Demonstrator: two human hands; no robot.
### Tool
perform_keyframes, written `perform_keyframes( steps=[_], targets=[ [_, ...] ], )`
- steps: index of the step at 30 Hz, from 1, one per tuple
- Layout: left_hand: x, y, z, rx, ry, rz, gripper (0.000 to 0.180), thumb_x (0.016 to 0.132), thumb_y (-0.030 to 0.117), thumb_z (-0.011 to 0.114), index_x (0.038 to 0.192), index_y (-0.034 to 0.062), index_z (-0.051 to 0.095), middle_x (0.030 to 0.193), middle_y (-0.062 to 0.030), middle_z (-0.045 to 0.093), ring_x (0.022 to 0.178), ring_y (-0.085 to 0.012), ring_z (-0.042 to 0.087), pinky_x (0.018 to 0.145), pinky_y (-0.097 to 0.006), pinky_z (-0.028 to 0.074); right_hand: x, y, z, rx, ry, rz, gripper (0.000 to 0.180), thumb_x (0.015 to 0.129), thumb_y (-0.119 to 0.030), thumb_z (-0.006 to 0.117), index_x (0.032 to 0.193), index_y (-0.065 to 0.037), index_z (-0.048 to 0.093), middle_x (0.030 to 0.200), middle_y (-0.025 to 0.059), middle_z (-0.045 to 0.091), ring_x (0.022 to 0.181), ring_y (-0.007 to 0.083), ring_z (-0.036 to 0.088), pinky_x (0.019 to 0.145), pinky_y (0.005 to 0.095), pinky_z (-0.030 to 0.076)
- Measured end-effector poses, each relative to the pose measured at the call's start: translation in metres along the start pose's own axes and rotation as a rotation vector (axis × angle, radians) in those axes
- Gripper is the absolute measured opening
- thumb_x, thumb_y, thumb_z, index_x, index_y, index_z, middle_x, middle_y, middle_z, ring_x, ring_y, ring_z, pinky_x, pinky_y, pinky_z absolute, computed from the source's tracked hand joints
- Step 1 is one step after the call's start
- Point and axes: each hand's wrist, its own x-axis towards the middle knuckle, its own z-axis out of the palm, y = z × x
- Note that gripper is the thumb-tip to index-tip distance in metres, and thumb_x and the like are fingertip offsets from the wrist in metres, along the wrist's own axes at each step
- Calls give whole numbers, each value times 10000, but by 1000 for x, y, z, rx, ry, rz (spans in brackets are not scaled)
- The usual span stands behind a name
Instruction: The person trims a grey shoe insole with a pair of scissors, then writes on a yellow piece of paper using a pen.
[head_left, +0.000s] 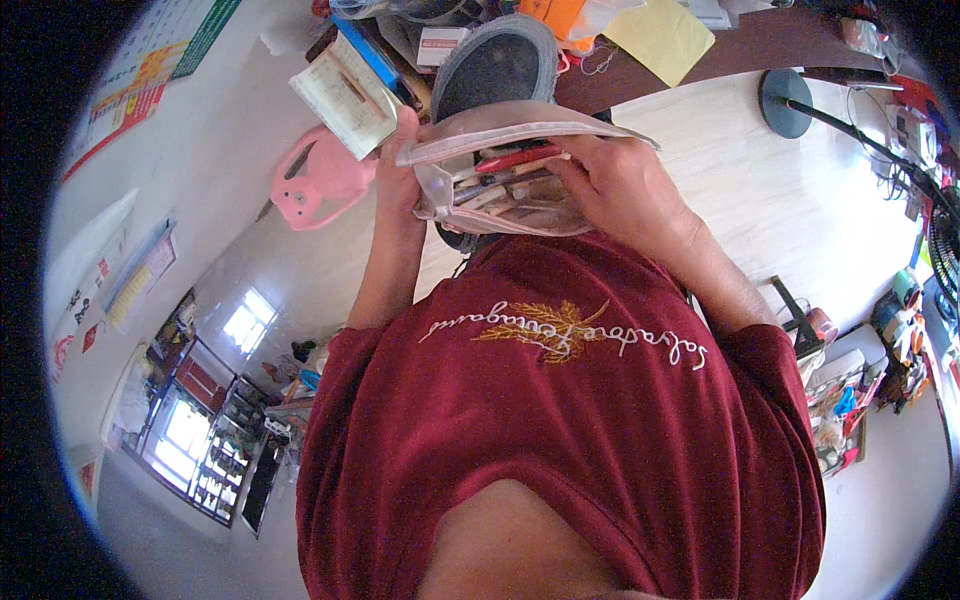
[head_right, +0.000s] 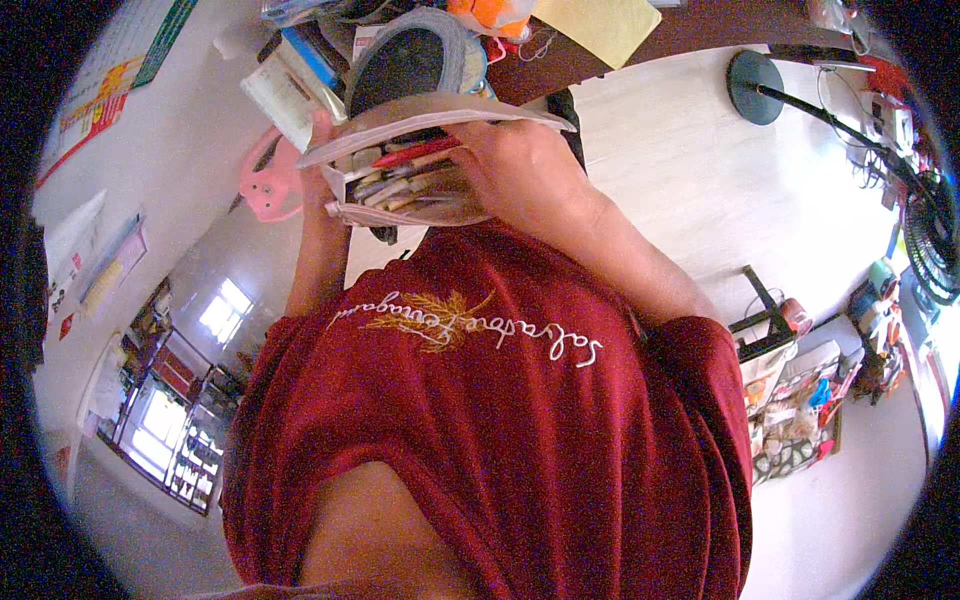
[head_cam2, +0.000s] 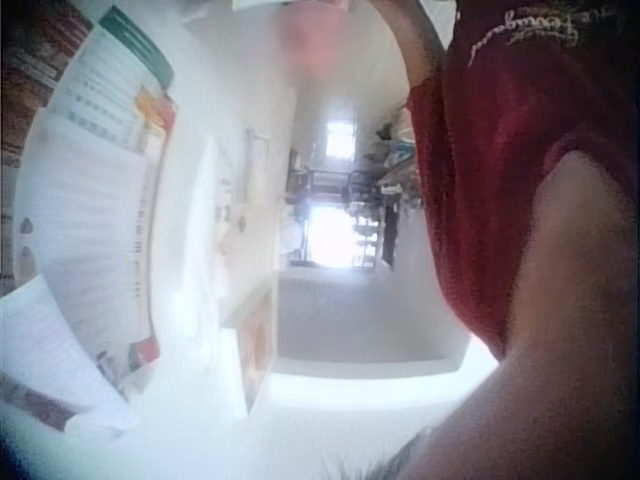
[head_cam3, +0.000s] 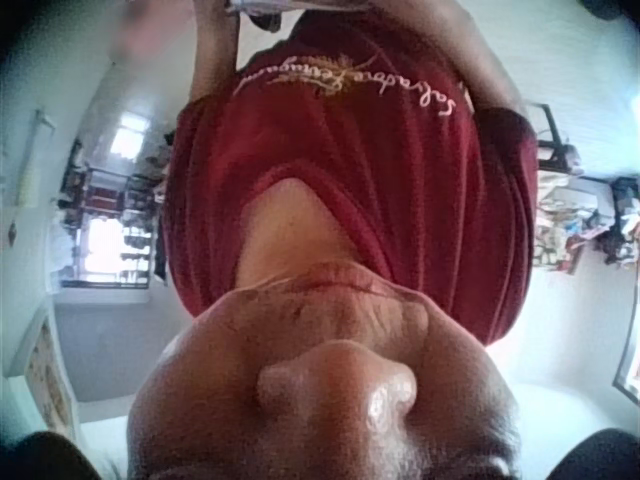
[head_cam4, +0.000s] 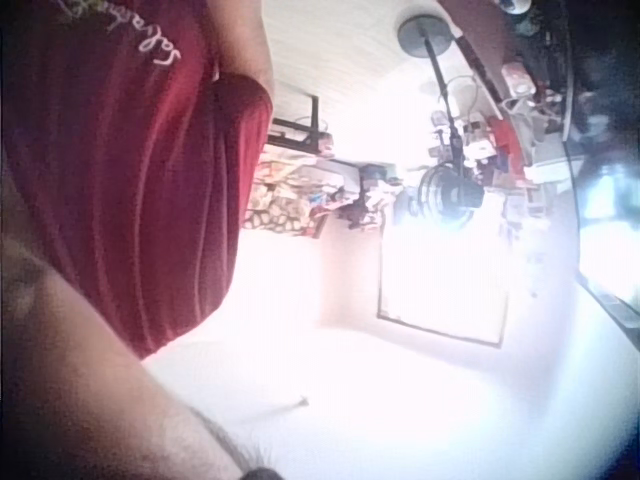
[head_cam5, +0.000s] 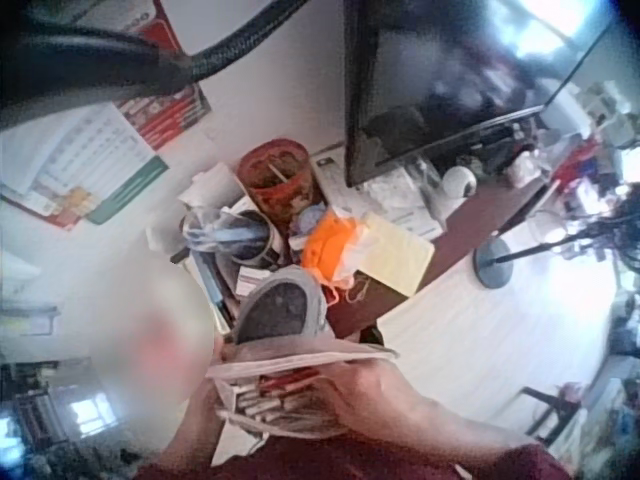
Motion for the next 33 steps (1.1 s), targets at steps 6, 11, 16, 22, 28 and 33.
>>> perform_keyframes(
  steps=[6,11,16,22,28,33],
  targets=[
    [8,-6,-6,-47,-62,-73,616,885,494,459,999,-100,573,947,-169,629,829,-213,617,728,-305,492,1,3,-2,-35,12,0,217,818,-162,579,992,-33,590,786,199,607,735,366,596,644,417,486],
    [5,-1,-4,-1,-97,-73,656,890,505,436,1059,-120,543,991,-190,619,859,-225,614,752,-313,492,1,-1,-5,-104,63,-34,216,815,-176,588,984,-43,603,830,168,618,753,345,600,665,407,495],
    [4,0,9,-53,-99,-64,664,898,489,427,1113,-136,496,1056,-218,592,930,-262,600,814,-343,483,0,3,-4,-140,133,-100,187,809,-142,588,980,-71,618,895,112,617,783,294,611,667,373,508],
    [11,-7,0,-20,-118,-28,649,902,475,432,1109,-137,494,1050,-229,591,927,-266,603,812,-345,488,1,4,-7,-187,124,-169,206,769,-102,598,973,-91,626,870,90,602,786,268,615,670,351,514],
    [10,-5,2,-40,-60,-70,650,895,489,441,1092,-126,510,1012,-210,606,896,-250,612,783,-330,498,3,4,-6,-97,112,-263,198,745,-81,605,942,-95,619,934,74,565,828,258,604,695,347,507],
    [3,1,21,21,-38,-35,632,887,498,456,1088,-97,526,1012,-186,609,880,-230,614,766,-317,500,9,7,-7,-35,57,-230,182,734,-59,624,912,-82,597,922,81,545,861,269,587,728,351,496]
  ],
)
